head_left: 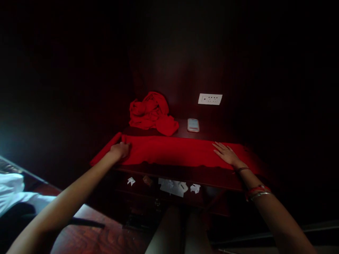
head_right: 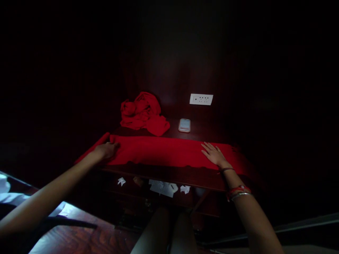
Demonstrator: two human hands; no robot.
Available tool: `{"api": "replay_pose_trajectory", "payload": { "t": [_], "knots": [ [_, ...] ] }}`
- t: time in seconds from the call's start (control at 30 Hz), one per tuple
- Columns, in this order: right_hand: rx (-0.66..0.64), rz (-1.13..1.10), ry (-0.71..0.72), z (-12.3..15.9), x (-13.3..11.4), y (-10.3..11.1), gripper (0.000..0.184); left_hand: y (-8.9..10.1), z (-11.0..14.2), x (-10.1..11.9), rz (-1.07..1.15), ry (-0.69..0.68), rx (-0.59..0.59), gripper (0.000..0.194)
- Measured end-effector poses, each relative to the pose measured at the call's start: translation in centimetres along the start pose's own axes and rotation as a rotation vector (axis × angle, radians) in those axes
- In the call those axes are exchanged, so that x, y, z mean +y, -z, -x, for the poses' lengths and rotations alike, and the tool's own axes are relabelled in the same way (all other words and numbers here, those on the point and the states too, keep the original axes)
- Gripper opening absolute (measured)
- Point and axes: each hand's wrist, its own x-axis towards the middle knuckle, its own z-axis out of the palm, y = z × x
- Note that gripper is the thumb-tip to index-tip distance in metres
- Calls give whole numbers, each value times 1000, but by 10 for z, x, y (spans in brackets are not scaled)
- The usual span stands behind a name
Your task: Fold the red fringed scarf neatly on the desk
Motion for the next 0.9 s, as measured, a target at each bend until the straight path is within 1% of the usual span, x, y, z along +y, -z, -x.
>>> {"api": "replay_pose_trajectory", "payload": {
  "t": [0.03,0.1,0.13,0.17,0.2,0.23,0.27,0.3,0.37,0.4,0.5,0.57,0.63,0.7,0.77,0.83,0.9],
  "knots": [
    [-1,0,0,0,0,-1,52,4,3,16,-11,-16,9,42],
    [-1,-2,0,0,1,-1,51,8,7,45,-23,-109,81,44],
    [-1,-5,-3,0,1,-1,52,8,6,57,-22,-168,113,44],
    [-3,-9,-6,0,1,-1,52,6,4,67,-21,-278,163,45],
    [-4,-14,-7,0,1,-1,52,2,1,73,-7,-330,175,46],
    [-5,-18,-8,0,0,-1,53,-3,-3,75,13,-332,163,48],
    [-5,-20,-9,0,0,0,53,-8,-7,73,36,-299,137,50],
    [-6,-21,-9,0,0,0,52,-14,-12,67,65,-232,100,52],
    [-3,-19,-1,0,1,0,52,-23,-21,46,119,-101,56,54],
    [0,-18,7,-1,2,-1,51,-26,-25,32,146,-88,75,54],
    [8,-16,31,-1,5,-1,50,-31,-29,-14,238,-64,217,53],
    [8,-13,37,-1,8,0,50,-34,-25,-41,286,-75,170,54],
    [0,-12,43,0,9,1,51,-39,-18,-61,293,-73,134,56],
    [-5,-14,51,1,11,2,52,-43,-11,-73,282,-67,133,59],
    [-9,-17,54,2,12,2,52,-45,-8,-78,261,-59,125,59],
    [-15,-19,48,3,14,2,52,-43,-8,-77,221,-50,94,58],
    [-38,-20,39,3,13,5,51,-37,-8,-69,140,-52,83,57]
  ]
}}
